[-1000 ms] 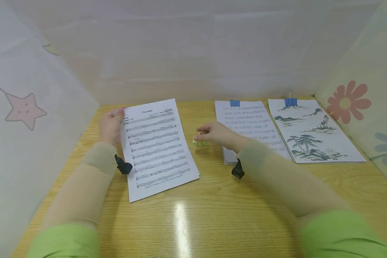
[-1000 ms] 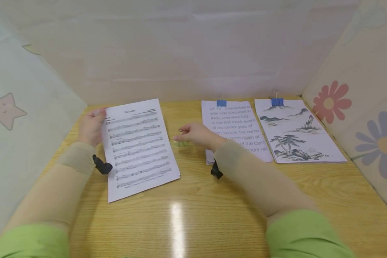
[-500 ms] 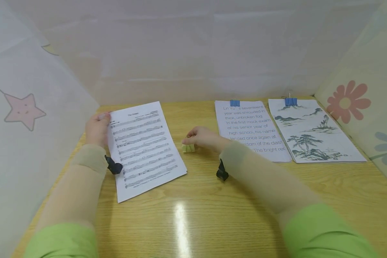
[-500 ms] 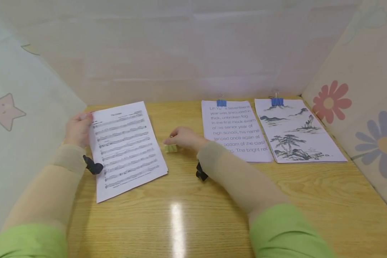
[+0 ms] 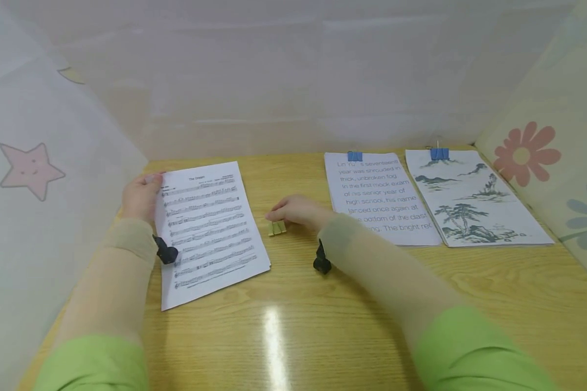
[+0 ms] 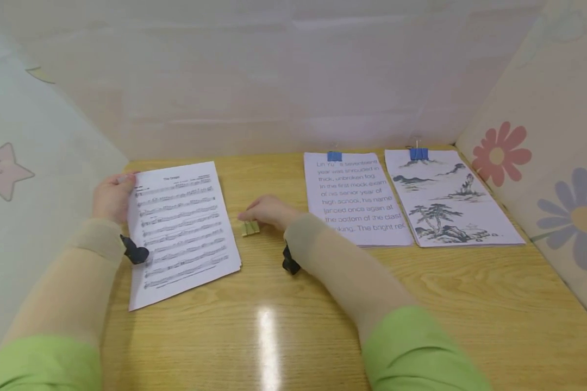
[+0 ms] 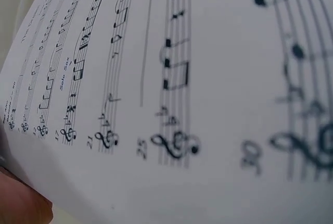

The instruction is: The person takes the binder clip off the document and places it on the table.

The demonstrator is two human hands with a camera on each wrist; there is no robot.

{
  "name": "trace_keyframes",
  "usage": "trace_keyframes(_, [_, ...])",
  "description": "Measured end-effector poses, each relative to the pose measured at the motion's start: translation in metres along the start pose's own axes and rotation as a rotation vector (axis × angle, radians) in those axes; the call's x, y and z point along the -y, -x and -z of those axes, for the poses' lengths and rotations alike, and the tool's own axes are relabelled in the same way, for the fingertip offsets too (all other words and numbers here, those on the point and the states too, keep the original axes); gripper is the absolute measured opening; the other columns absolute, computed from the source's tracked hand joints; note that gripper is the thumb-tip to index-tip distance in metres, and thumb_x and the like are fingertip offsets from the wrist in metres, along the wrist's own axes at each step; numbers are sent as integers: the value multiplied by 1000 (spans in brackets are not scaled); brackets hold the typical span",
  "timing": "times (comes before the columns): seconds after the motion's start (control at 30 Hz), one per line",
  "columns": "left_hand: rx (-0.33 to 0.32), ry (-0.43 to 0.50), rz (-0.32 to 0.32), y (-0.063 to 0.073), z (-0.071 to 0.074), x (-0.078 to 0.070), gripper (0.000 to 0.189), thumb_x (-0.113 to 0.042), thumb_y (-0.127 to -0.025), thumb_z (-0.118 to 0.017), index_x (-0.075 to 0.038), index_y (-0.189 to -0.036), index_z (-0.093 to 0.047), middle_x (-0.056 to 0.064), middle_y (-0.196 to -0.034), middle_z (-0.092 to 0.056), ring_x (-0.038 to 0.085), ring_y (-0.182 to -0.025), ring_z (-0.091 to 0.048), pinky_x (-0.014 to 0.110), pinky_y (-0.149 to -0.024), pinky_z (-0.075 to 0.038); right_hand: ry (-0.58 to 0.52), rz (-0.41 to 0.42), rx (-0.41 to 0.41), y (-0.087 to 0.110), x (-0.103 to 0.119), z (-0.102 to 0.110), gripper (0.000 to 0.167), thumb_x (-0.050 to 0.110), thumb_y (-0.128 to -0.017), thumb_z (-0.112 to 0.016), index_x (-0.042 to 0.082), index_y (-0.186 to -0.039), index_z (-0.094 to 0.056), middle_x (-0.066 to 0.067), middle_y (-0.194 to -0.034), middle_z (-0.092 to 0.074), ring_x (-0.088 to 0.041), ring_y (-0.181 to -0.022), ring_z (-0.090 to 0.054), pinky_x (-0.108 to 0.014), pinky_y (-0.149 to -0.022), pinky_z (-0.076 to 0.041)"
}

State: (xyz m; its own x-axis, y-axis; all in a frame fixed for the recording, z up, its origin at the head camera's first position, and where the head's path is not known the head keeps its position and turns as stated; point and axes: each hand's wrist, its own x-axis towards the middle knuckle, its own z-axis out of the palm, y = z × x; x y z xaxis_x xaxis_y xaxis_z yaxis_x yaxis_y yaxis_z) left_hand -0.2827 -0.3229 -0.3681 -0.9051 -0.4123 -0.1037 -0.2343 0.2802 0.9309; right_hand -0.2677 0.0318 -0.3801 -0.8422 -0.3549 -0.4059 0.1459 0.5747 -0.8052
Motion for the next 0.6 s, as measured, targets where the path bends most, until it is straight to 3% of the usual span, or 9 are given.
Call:
trace_keyframes(0.13, [26, -25, -4, -3, 1, 1, 48, -49, -94, -55, -20, -133, -59, -8, -99, -60, 4, -76, -58, 17, -64, -48, -4, -6, 4, -4, 3, -8, 48, 35, -84, -74, 7, -122, -62, -5, -115, -62, -21, -97, -57, -34, -90, -43])
trace_keyframes(0.4, [50, -183, -18, -9, 4, 7, 54, -53, -97, -46, -21, -140, -51, 2, -115, -56, 10, -86, -55, 22, -72, -46, -13, -57, -30, -6, 10, -18, 42, 35, -85, -73, 7, -115, -63, -4, -106, -62, -22, -99, -56, -34, -88, -45])
trace_keyframes(0.53, [25, -197, -19, -8, 3, 8, 54, -47, -98, -46, -16, -143, -48, 9, -126, -53, 10, -90, -52, 21, -76, -42, 9, -77, -51, -5, 12, -20, 44, 35, -86, -72, 6, -118, -62, -3, -108, -62, -21, -100, -55, -35, -90, -45])
trace_keyframes(0.6, [21, -179, 11, -8, 3, 8, 55, -46, -98, -47, -15, -144, -46, 11, -132, -51, 11, -92, -52, 21, -78, -43, 18, -75, -53, -5, 13, -20, 44, 34, -86, -71, 6, -118, -61, -4, -109, -62, -22, -101, -55, -36, -90, -45])
